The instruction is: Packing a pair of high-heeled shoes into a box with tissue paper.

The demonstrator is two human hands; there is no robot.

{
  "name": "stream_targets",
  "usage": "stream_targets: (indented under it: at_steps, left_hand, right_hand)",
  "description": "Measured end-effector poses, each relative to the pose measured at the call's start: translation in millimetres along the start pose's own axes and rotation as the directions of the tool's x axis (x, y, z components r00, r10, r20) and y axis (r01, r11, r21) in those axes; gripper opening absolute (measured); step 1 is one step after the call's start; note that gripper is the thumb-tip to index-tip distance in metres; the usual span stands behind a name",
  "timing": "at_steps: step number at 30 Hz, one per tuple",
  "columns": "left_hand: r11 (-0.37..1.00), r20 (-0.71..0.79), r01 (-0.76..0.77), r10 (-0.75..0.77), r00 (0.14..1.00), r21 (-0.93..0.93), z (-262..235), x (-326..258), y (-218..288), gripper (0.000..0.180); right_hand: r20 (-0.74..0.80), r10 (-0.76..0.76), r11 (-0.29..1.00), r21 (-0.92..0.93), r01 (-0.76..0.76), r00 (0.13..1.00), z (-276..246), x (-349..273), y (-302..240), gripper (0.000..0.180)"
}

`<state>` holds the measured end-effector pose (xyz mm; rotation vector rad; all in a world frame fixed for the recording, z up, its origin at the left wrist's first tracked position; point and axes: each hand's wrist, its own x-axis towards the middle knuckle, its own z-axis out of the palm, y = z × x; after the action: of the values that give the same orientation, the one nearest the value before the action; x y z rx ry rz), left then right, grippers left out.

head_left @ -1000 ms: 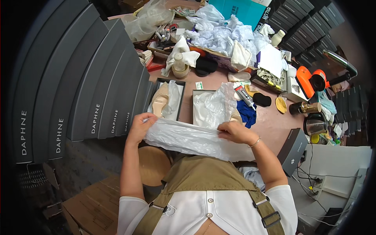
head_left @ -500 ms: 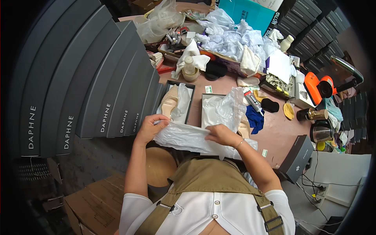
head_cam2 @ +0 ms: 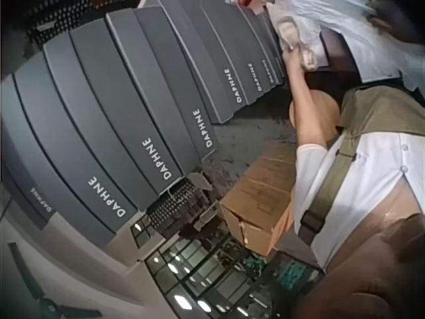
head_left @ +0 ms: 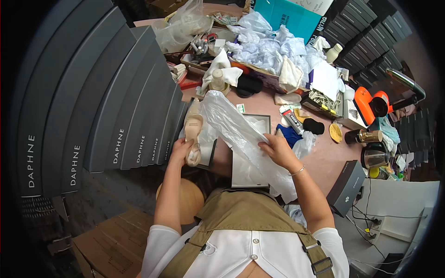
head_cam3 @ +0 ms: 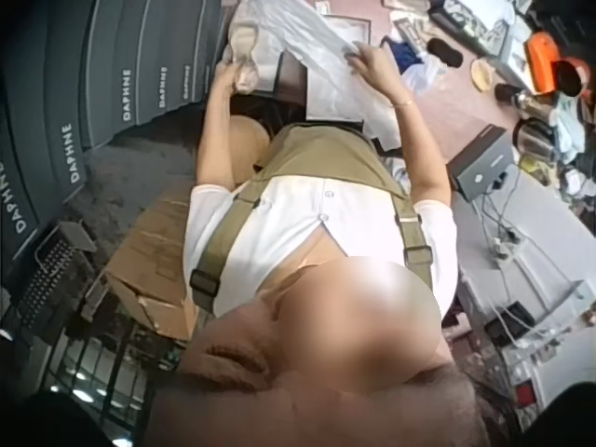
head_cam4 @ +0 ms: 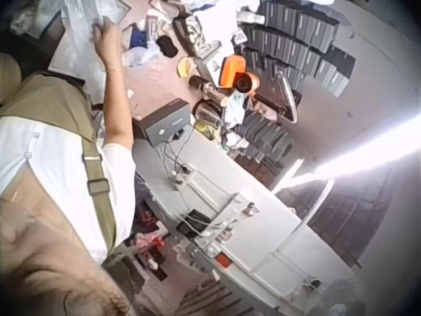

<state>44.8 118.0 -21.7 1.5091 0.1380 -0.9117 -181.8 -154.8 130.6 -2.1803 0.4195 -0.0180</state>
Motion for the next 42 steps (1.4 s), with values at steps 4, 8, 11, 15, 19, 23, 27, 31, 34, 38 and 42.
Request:
stream_targets:
  at_steps: [4,8,11,15,19,23,27,31,34,38,42]
  left_hand:
    - [0.97,0.412,-0.019,0.121,0.903,-0.243,-4.2,-96.4,36.6,0.044]
    - [0.938,0.755,0.323,-0.12,0.645,-0.127,22.5,-159.4,55.9,0.07]
    - [0.8,0.795,0.549,-0.161,0.584,-0.241,47.9,-144.6,0.2,0.08]
    - [0.796,0.782,0.512,-0.081,0.618,-0.323,95.4,-132.7,-6.7,0.075]
    - [0.78,0.748,0.489,-0.04,0.663,-0.391,133.7,-127.5,4.3,0.062]
    - [0.904,0.693,0.31,-0.022,0.72,-0.294,141.7,-134.4,-0.4,0.058]
    - [0.833,0.773,0.529,-0.439,0.459,0.16,126.1,-131.6,1.8,0.054]
    - [0.813,0.742,0.375,-0.57,0.353,0.446,143.9,-133.7,18.2,0.05]
    - [0.729,0.637,0.447,-0.678,0.366,0.519,148.2,-144.3,53.7,0.044]
    - [0.828,0.731,0.461,-0.525,0.436,0.32,140.1,-144.0,36.0,0.047]
    - [0.94,0.716,0.329,-0.166,0.678,-0.093,144.1,-147.0,3.4,0.047]
  right_hand:
    - [-0.072,-0.119,0.962,-0.255,0.097,0.99,2.4,14.9,9.6,0.017]
    - [0.033,-0.191,0.929,-0.317,0.192,0.981,26.6,19.9,-16.1,0.016]
    - [0.17,-0.184,0.98,-0.043,0.194,0.968,34.5,4.4,-35.2,0.021]
    - [0.211,-0.237,0.944,0.283,0.173,0.948,28.3,-19.9,-27.5,0.024]
    - [0.251,-0.051,0.995,0.098,0.027,0.967,7.5,-42.9,-18.1,0.024]
    - [0.112,0.121,0.988,0.085,-0.131,0.986,-12.3,-86.0,-15.0,0.019]
    - [-0.009,0.24,0.948,0.219,-0.232,0.971,-9.0,-123.1,-6.9,0.02]
    - [-0.121,0.148,0.957,0.267,-0.111,0.982,-4.1,-127.0,-14.5,0.022]
    - [-0.091,0.104,0.97,0.229,-0.081,0.99,4.2,-118.4,6.3,0.021]
    - [-0.123,0.115,0.944,0.323,-0.069,0.986,14.4,-111.1,0.7,0.019]
    - [-0.179,0.173,0.937,0.333,-0.105,0.969,16.9,-119.3,12.8,0.017]
